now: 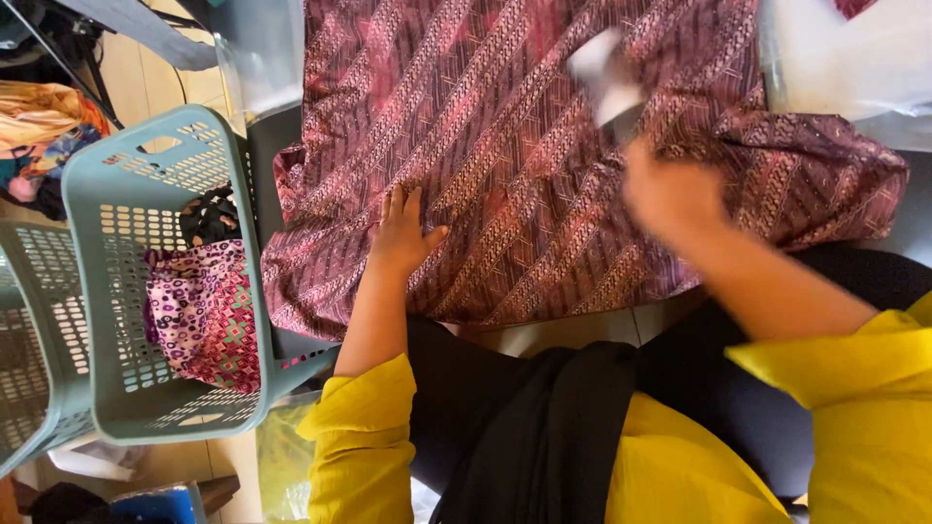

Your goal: The person uses a lint brush to remove lint from a patterned dress laid on a black table. The person repeatedly brushes the dress, folds and unfolds sections, and repositions the garment to access different areas. A laundry basket with other clothes is visible nearby.

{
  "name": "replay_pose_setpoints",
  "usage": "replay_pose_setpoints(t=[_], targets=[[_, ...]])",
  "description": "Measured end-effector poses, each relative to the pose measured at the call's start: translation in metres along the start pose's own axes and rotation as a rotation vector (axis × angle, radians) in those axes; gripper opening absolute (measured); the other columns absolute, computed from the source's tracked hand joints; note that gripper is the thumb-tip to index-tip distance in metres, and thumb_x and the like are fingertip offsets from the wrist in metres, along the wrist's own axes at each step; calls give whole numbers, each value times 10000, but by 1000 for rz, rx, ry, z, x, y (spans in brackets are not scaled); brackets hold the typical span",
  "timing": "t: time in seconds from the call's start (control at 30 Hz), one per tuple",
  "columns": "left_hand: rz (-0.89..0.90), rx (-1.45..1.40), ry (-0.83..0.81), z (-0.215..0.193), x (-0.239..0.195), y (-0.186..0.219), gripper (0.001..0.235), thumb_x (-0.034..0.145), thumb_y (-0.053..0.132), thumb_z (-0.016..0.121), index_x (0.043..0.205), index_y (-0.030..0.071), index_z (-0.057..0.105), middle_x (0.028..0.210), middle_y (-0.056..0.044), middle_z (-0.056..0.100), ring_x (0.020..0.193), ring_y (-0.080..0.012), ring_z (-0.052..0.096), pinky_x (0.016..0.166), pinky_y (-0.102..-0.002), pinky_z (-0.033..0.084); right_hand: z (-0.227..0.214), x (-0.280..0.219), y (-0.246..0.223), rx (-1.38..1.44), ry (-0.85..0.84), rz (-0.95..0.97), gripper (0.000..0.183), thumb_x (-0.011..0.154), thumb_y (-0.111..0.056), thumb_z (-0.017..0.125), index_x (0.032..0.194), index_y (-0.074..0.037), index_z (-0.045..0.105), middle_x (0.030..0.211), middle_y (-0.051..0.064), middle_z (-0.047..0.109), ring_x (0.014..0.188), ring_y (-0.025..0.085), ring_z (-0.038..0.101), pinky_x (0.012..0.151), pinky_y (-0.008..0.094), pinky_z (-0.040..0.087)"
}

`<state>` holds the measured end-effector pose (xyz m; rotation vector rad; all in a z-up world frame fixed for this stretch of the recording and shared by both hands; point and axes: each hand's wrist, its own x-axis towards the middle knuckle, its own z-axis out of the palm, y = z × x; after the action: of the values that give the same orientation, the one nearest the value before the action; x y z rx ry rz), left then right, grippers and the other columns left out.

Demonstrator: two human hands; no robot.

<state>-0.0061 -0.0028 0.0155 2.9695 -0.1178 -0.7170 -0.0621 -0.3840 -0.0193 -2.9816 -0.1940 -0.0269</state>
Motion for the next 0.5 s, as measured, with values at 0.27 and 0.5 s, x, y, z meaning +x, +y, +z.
replay_pose_setpoints(t=[0.27,0.5], targets=[[-5,130,-28,15,13,3,968,952,610,609,1662,121,170,1690,-259,166,1559,-437,200,1133,-625,398,-56,2,-73,620,-331,848,875,950,-790,344,1099,-27,747,1049,285,733,1104,443,688,944,585,500],[4,122,-20,0,19,9,1047,921,650,634,1661,82,158,1684,-293,151,1558,-467,173,1178,-616,349,-38,-8,-40,129,-46,7,178,1013,-249,487,1126,-112,471,639,127,680,607,368,717,598,520,559]])
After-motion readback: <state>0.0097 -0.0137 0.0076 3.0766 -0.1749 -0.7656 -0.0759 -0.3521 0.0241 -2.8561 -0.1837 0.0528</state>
